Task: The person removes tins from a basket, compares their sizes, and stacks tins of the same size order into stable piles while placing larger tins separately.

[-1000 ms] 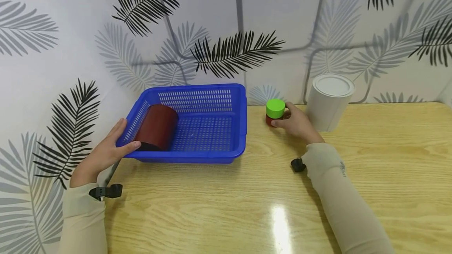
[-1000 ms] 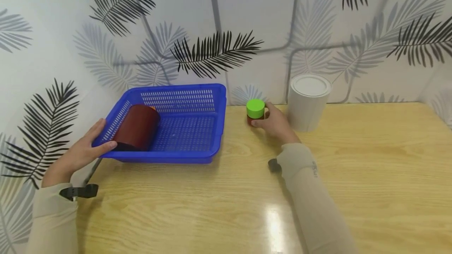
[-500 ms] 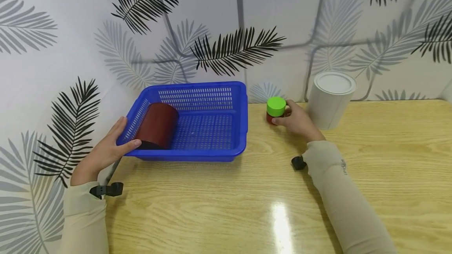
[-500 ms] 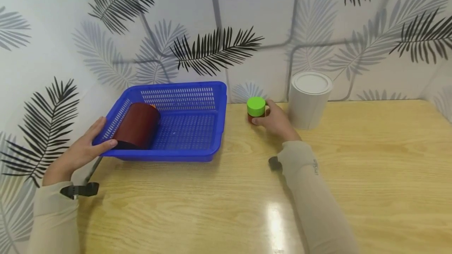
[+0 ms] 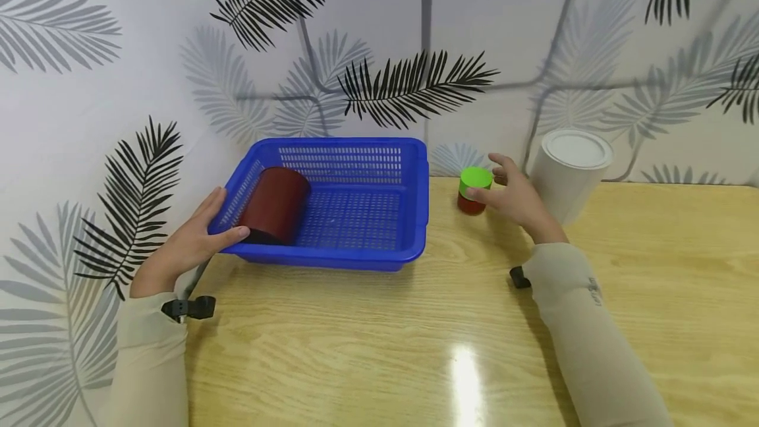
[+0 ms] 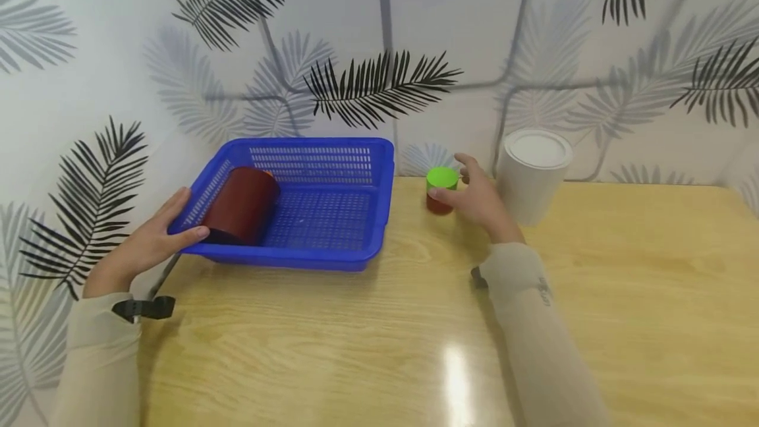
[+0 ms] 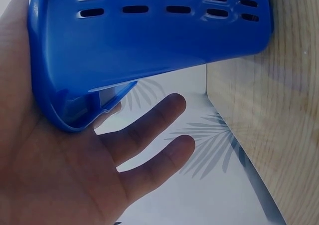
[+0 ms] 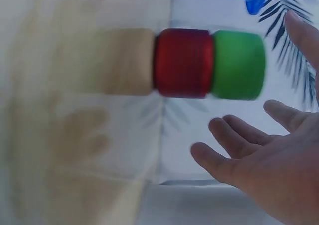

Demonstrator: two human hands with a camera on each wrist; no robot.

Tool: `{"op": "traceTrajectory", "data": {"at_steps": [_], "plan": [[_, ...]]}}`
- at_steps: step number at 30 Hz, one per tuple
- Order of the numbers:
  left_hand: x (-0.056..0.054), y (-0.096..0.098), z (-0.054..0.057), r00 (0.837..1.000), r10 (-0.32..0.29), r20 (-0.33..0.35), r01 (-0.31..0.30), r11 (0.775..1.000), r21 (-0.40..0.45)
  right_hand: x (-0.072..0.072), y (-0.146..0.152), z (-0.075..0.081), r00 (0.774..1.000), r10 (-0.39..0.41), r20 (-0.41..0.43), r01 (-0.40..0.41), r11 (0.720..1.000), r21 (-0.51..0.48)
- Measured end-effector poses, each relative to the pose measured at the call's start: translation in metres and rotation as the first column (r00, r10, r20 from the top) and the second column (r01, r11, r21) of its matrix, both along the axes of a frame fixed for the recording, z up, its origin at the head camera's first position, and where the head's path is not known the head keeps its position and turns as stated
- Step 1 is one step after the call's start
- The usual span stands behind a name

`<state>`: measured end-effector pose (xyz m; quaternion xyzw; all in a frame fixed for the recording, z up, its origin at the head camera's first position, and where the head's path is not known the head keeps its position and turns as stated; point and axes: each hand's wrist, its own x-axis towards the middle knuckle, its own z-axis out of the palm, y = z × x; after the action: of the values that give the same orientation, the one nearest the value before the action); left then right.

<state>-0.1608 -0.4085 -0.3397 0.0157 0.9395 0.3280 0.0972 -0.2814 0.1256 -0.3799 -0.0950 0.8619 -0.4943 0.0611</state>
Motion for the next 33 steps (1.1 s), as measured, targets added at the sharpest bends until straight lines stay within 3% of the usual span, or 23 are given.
{"op": "traceTrajectory", "data": {"at_steps": [12, 24, 33], "plan": [[0.001, -0.002, -0.002, 1.000, -0.006, -0.003, 0.007, 1.000, 0.028, 0.016, -0.016, 0.037, 0.981, -0.037, -0.192, 0.030, 0.999, -0.040], [-0.004, -0.003, 0.002, 0.999, -0.017, -0.029, 0.018, 0.999, 0.031, 0.014, -0.076, 0.095, 0.960, 0.075, -0.268, -0.083, 0.996, -0.016], [-0.001, -0.003, 0.000, 0.999, -0.015, -0.033, 0.017, 0.998, 0.058, 0.007, -0.140, 0.110, 0.944, 0.206, -0.258, -0.206, 0.978, 0.025]]}}
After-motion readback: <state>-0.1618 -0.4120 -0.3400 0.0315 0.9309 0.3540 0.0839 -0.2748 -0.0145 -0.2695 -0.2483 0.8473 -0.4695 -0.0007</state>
